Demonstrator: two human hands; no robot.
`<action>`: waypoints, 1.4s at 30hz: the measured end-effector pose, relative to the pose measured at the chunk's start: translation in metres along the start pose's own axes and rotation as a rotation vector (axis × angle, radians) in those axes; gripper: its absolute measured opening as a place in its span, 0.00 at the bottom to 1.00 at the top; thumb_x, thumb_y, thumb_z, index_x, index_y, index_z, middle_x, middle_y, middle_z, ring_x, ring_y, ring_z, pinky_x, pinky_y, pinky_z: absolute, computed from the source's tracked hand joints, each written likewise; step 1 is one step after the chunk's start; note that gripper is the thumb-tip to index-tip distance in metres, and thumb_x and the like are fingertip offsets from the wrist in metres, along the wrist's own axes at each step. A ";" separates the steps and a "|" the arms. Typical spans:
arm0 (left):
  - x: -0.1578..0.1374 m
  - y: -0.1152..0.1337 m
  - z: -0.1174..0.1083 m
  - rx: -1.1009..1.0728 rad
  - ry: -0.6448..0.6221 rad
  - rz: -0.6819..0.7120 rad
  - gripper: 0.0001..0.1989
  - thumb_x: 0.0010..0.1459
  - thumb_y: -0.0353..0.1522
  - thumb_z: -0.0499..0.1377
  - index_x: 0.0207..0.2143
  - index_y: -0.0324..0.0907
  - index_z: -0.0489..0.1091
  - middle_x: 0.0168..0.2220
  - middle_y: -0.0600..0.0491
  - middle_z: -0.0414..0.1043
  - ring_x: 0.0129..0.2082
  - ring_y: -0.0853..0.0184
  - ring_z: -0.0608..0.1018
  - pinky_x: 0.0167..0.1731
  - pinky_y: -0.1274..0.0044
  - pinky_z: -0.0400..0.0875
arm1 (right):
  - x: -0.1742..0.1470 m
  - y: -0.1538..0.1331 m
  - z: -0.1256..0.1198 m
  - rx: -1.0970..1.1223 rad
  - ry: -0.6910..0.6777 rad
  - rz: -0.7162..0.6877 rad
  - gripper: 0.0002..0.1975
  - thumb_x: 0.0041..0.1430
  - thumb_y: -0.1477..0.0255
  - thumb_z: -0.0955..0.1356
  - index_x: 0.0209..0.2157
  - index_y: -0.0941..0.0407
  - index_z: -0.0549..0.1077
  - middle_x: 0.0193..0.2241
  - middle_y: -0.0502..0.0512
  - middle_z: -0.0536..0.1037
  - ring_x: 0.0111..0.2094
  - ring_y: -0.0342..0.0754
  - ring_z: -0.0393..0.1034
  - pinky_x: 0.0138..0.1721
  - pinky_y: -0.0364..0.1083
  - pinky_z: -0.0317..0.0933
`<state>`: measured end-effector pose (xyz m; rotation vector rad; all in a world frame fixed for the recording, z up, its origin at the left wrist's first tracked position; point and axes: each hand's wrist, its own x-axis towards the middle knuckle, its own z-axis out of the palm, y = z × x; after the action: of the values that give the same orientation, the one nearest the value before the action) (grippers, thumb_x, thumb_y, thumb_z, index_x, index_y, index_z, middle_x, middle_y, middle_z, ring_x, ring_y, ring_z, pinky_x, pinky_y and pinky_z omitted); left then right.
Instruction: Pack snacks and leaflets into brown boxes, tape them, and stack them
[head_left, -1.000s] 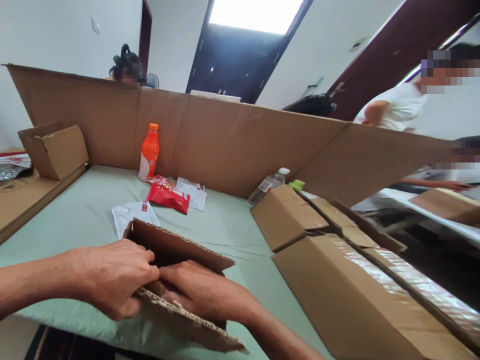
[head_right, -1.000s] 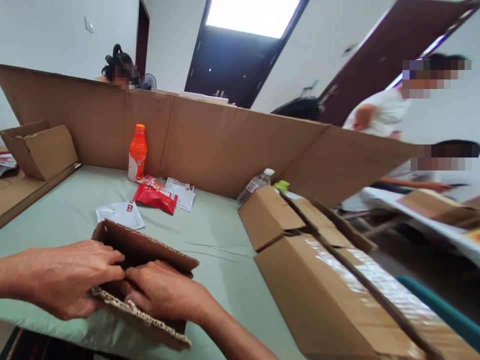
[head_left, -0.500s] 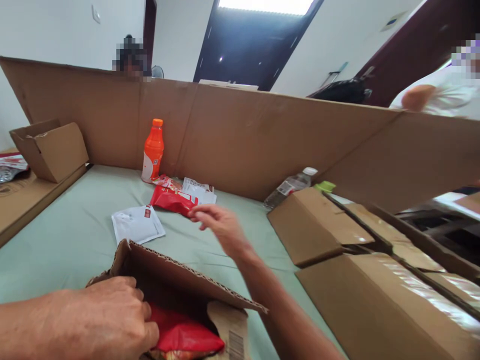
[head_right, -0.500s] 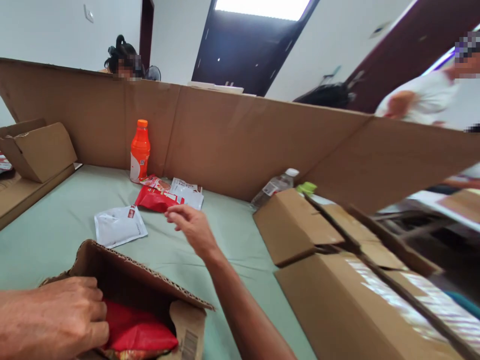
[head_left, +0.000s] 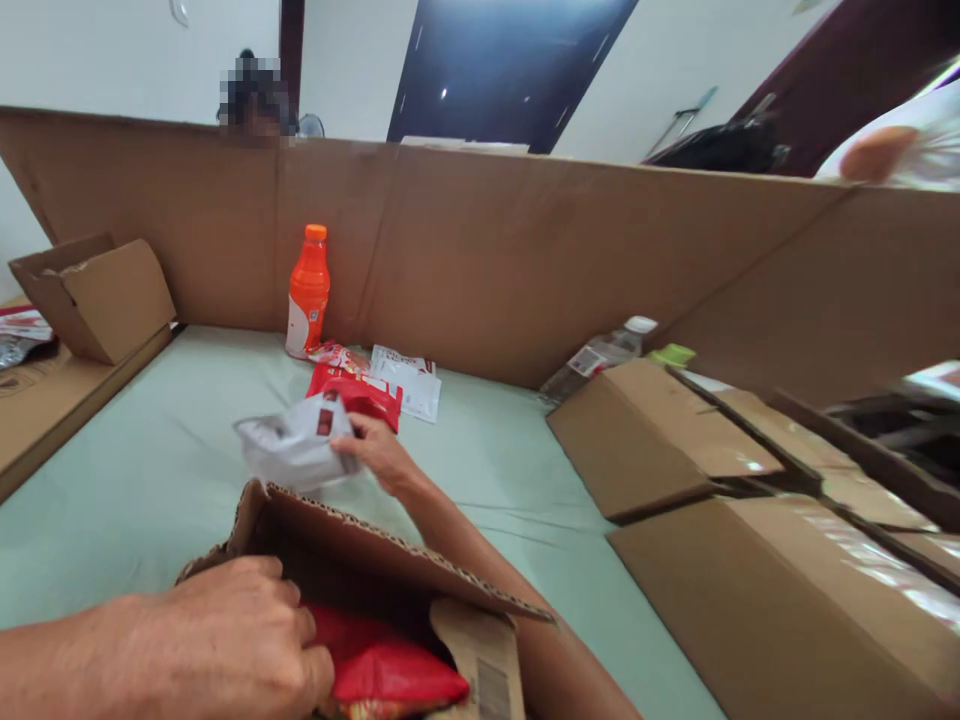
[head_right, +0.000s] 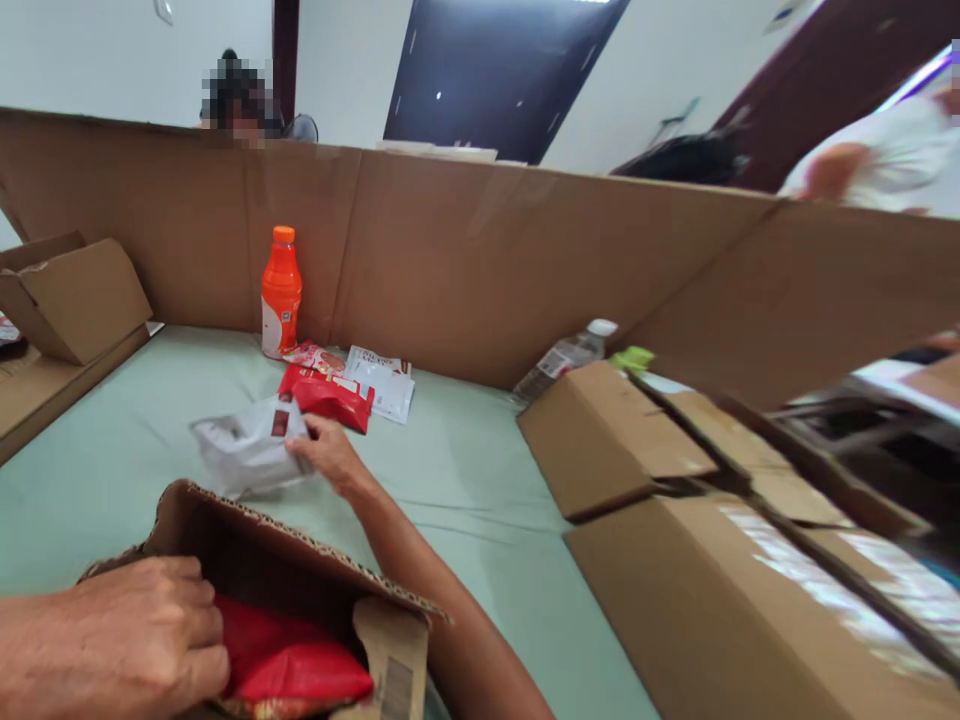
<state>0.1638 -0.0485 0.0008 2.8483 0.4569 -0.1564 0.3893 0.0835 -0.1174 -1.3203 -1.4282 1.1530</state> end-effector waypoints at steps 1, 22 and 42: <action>-0.001 0.001 -0.002 -0.020 0.028 -0.001 0.07 0.55 0.28 0.69 0.32 0.45 0.74 0.30 0.53 0.81 0.28 0.60 0.79 0.32 0.69 0.67 | -0.018 -0.009 -0.015 0.023 0.052 -0.025 0.12 0.49 0.66 0.73 0.36 0.56 0.78 0.34 0.51 0.82 0.37 0.51 0.74 0.44 0.51 0.70; -0.019 0.005 0.028 0.069 0.159 -0.058 0.11 0.49 0.24 0.62 0.36 0.44 0.70 0.38 0.49 0.76 0.39 0.54 0.77 0.43 0.63 0.69 | -0.184 -0.079 -0.021 -0.763 -0.152 -0.290 0.09 0.66 0.77 0.65 0.30 0.54 0.71 0.32 0.54 0.81 0.31 0.47 0.72 0.34 0.45 0.59; -0.014 -0.003 0.020 -0.110 0.184 -0.034 0.14 0.56 0.29 0.64 0.45 0.50 0.76 0.46 0.51 0.80 0.43 0.56 0.81 0.48 0.67 0.76 | -0.085 -0.049 -0.120 -0.780 0.372 -0.149 0.14 0.72 0.70 0.64 0.48 0.55 0.81 0.45 0.56 0.86 0.43 0.50 0.81 0.46 0.49 0.75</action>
<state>0.1483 -0.0553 -0.0171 2.7594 0.5342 0.1226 0.5023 0.0071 -0.0440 -1.7880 -1.7141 0.1993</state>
